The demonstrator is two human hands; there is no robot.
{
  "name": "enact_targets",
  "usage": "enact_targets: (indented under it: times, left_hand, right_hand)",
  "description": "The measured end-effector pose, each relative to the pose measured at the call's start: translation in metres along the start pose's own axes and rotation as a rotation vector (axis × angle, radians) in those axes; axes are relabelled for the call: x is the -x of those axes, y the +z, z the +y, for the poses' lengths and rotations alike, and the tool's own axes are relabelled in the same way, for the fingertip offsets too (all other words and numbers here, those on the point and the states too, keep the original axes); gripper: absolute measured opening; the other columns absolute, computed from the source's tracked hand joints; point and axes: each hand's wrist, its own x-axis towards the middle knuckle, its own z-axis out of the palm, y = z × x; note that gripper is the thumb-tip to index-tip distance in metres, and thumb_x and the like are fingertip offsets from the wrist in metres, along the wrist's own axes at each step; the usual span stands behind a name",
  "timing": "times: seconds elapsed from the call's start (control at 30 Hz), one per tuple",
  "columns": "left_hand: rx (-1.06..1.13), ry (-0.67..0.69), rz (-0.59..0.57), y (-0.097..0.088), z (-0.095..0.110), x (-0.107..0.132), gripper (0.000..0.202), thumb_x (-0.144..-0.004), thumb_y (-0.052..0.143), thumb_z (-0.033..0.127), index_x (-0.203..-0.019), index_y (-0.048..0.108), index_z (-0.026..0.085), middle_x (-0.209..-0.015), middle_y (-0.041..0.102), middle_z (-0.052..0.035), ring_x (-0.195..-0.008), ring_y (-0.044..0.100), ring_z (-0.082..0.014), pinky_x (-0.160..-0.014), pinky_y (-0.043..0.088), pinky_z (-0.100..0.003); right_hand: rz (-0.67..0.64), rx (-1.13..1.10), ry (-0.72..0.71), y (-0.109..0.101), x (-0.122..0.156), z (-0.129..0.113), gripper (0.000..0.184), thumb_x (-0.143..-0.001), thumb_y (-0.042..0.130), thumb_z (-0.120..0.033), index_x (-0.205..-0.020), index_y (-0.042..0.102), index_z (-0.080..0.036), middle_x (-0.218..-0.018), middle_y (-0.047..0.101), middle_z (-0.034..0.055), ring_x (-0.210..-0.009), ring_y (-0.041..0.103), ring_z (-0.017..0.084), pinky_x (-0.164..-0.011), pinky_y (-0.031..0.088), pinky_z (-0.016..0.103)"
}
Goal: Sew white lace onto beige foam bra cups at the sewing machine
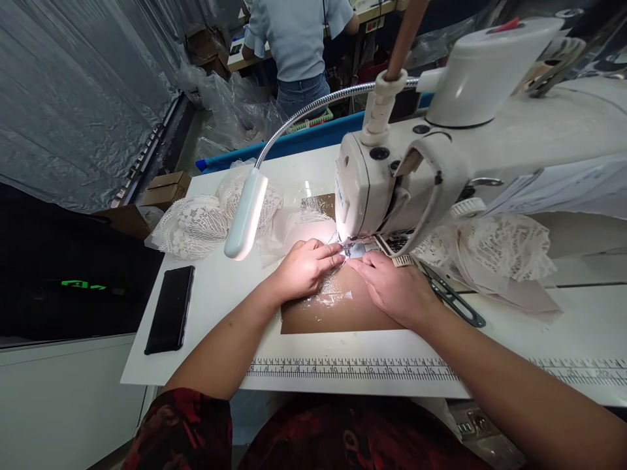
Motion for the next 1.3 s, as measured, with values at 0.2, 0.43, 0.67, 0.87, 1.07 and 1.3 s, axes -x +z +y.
enact_targets:
  times: [0.2,0.43,0.67,0.87,1.07,1.3]
  left_hand:
    - [-0.007,-0.041,0.009,-0.003,0.002,-0.002,0.038,-0.091,0.042,0.021,-0.126,0.057,0.019,-0.134,0.055,-0.0098,-0.102,0.052,-0.0235,-0.086,0.04,-0.04]
    - [-0.062,-0.074,-0.025,-0.009,0.007,-0.002,0.04,-0.093,0.038,0.026,-0.129,0.053,0.017,-0.132,0.054,-0.0123,-0.115,0.047,-0.0279,-0.091,0.038,-0.043]
    - [-0.173,-0.145,-0.08,-0.023,0.019,0.003,0.049,-0.095,0.035,0.046,-0.127,0.053,0.013,-0.129,0.055,-0.0153,-0.11,0.051,-0.029,-0.083,0.045,-0.04]
    - [-0.05,-0.222,-0.167,-0.046,0.033,0.014,0.043,-0.095,0.037,0.045,-0.119,0.058,0.015,-0.103,0.066,-0.0093,-0.092,0.061,-0.0224,-0.074,0.052,-0.034]
    - [0.091,-0.064,-0.019,-0.033,0.031,0.007,0.033,-0.096,0.039,0.033,-0.111,0.06,0.013,-0.105,0.064,-0.0117,-0.097,0.059,-0.0206,-0.086,0.051,-0.035]
    - [0.017,0.0,-0.034,-0.015,0.033,0.003,0.037,-0.097,0.036,0.03,-0.118,0.06,0.012,-0.126,0.059,-0.0137,-0.095,0.055,-0.0217,-0.083,0.049,-0.038]
  right_hand:
    - [0.035,-0.039,-0.013,0.003,0.003,0.003,0.043,-0.08,0.047,-0.01,-0.115,0.066,-0.025,-0.082,0.063,0.0027,-0.067,0.044,0.016,-0.056,0.023,0.03]
    - [0.039,-0.097,-0.042,0.003,0.003,0.007,0.04,-0.08,0.046,-0.011,-0.111,0.068,-0.024,-0.079,0.064,0.003,-0.064,0.047,0.016,-0.056,0.025,0.03]
    - [0.062,-0.136,-0.037,0.001,0.005,0.008,0.036,-0.086,0.042,-0.014,-0.108,0.07,-0.023,-0.078,0.067,0.0031,-0.061,0.048,0.015,-0.058,0.029,0.028]
    - [0.035,-0.115,-0.013,-0.003,0.009,0.01,0.037,-0.086,0.041,-0.013,-0.108,0.069,-0.02,-0.077,0.067,0.0037,-0.063,0.051,0.015,-0.06,0.033,0.028]
    - [0.072,-0.191,-0.1,0.001,0.015,0.015,0.032,-0.086,0.045,-0.013,-0.105,0.07,-0.018,-0.081,0.067,0.0043,-0.07,0.056,0.015,-0.064,0.038,0.027]
    - [0.045,-0.22,-0.287,0.002,0.016,0.013,0.028,-0.087,0.045,-0.013,-0.101,0.07,-0.017,-0.077,0.062,0.0049,-0.071,0.051,0.015,-0.064,0.036,0.027]
